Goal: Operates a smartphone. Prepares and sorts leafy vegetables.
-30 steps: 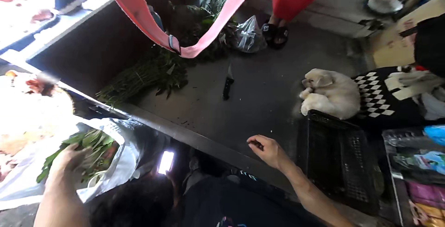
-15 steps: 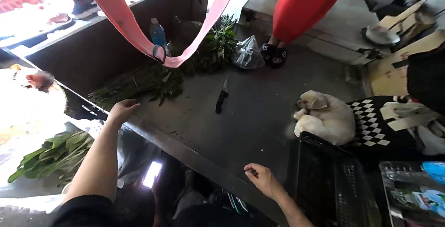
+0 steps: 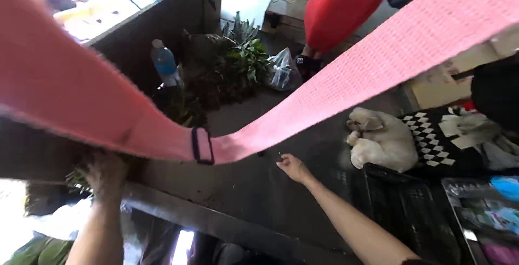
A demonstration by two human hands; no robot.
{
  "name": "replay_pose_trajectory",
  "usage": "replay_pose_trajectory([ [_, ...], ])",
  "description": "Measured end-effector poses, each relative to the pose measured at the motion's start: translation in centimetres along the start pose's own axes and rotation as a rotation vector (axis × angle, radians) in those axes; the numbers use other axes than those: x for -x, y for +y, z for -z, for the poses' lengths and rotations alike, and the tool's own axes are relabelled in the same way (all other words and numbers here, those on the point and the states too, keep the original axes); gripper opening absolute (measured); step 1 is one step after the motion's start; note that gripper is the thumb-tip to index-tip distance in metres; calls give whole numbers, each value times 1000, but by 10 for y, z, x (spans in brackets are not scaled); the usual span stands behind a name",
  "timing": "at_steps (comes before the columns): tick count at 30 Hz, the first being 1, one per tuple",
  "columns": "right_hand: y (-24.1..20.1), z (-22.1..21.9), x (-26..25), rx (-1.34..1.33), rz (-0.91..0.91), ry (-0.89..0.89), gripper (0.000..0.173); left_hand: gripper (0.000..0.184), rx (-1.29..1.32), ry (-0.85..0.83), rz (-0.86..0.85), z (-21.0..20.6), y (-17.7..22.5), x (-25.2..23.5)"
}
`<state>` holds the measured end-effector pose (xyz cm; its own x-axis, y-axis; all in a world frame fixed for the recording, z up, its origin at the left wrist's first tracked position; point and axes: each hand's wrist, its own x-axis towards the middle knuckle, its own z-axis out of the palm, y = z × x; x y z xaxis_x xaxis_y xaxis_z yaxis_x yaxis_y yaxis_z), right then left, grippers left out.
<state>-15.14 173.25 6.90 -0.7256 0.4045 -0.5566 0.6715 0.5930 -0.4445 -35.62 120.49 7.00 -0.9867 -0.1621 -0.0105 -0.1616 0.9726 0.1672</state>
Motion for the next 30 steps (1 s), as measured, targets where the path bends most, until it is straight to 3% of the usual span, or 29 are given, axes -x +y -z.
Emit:
replay_pose_trajectory([
  [5, -76, -22, -35, -116, -93, 156, 82, 71, -188, -91, 19, 6, 7, 2],
  [8, -106, -32, -39, -97, -184, 187, 88, 75, -323, -11, -65, -26, -16, -13],
  [10, -105, -33, -43, -70, -209, 202, 82, 79, -290, 202, -208, -45, -35, -20],
  [12, -95, -29, -49, -110, -182, 169, 85, 91, -224, -63, -81, 4, -3, -10],
  [15, -65, -26, -47, -311, -124, 70, 74, 101, -159, -162, -44, 40, 12, -7],
  [19, -21, -13, 0, -640, -16, 54, 42, 97, -48, -137, -99, 70, 29, 9],
  [23, 31, -5, 68, -846, 60, 7, 41, 85, 28, -83, -149, 90, 60, 45],
  [30, 95, 3, 171, -1046, -25, -18, 39, 74, 65, -13, -291, 138, 122, 145],
])
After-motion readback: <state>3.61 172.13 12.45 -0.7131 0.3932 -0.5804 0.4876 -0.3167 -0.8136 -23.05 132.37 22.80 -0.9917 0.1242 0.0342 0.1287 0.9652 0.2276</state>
